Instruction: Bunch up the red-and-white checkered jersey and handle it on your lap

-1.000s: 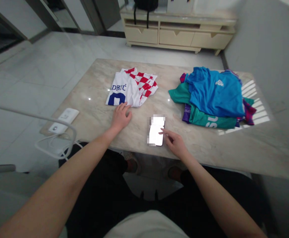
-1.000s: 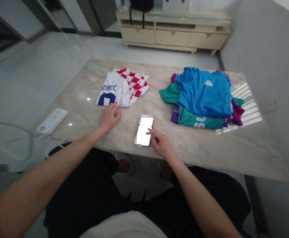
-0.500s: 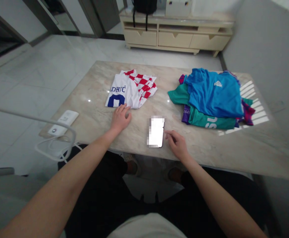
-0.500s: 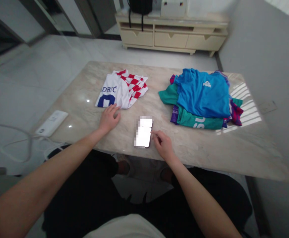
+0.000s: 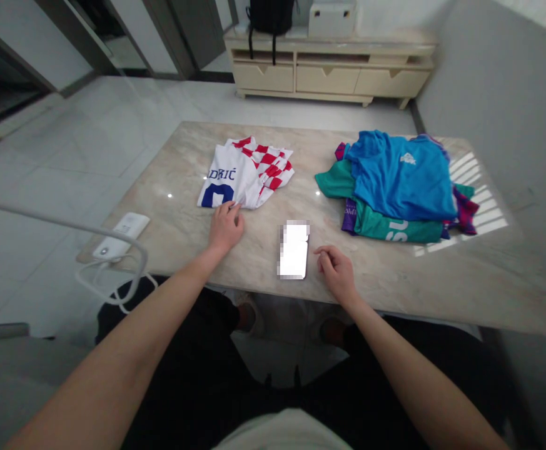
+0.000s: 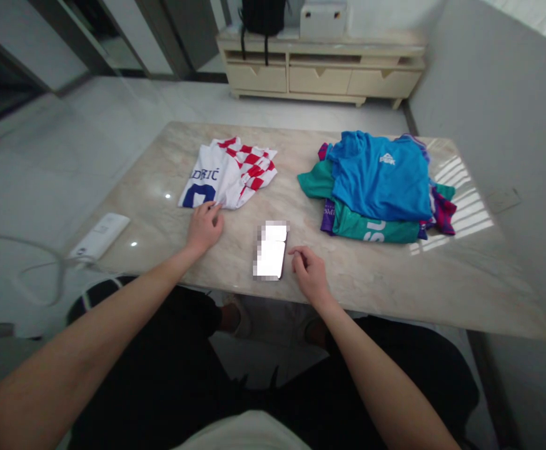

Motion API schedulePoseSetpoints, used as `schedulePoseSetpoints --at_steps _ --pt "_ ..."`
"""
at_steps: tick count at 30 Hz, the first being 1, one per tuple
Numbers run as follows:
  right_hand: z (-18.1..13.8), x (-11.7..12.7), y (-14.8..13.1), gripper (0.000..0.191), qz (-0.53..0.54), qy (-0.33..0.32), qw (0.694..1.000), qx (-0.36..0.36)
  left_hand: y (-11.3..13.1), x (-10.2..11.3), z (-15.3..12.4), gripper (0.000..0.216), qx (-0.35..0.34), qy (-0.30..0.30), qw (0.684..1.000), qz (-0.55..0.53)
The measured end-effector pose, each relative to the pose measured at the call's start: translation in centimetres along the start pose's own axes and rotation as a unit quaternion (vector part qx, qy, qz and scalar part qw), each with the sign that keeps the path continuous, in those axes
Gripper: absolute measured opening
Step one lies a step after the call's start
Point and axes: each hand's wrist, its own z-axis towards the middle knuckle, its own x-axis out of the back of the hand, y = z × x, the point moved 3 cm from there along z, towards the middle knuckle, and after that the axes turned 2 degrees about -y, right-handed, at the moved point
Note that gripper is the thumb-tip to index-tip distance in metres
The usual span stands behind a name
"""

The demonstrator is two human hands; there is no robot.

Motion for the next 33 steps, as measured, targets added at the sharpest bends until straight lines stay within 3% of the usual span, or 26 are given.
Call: schedulePoseSetpoints --at_steps 5,17,22,26,28,30,33 --pt "0.1 0.2 -0.7 0.023 0.039 0.014 0.999 -0.013 0.1 0.3 -0.2 0.044 0.012 0.015 1.000 0.007" --pt "2.8 1.7 -5.2 0.026 0.125 0.070 0.989 0.041 2.1 3.0 -2.5 0.045 -0.006 0.035 0.999 0.016" --pt "3.0 2.0 -3.3 0.028 0.120 0.070 0.990 0.022 3.0 7.6 -5.3 0.043 -0.023 0.061 0.998 0.008" --pt "2.8 2.0 -2.1 0.027 0.110 0.062 0.992 0.005 4.0 13.7 -6.7 0.043 -0.014 0.174 0.984 -0.022" --pt "2.7 2.1 -1.9 0.026 0.109 0.057 0.992 0.003 4.4 15.1 -7.0 0.045 -0.015 0.213 0.977 -0.021" --pt "2.6 2.1 -1.8 0.026 0.106 0.051 0.993 0.002 4.6 14.2 -6.9 0.051 -0.014 0.160 0.987 0.016" --pt "2.5 2.2 -1.6 0.026 0.099 0.044 0.994 -0.002 4.2 9.4 -7.1 0.056 0.014 -0.042 0.995 0.091"
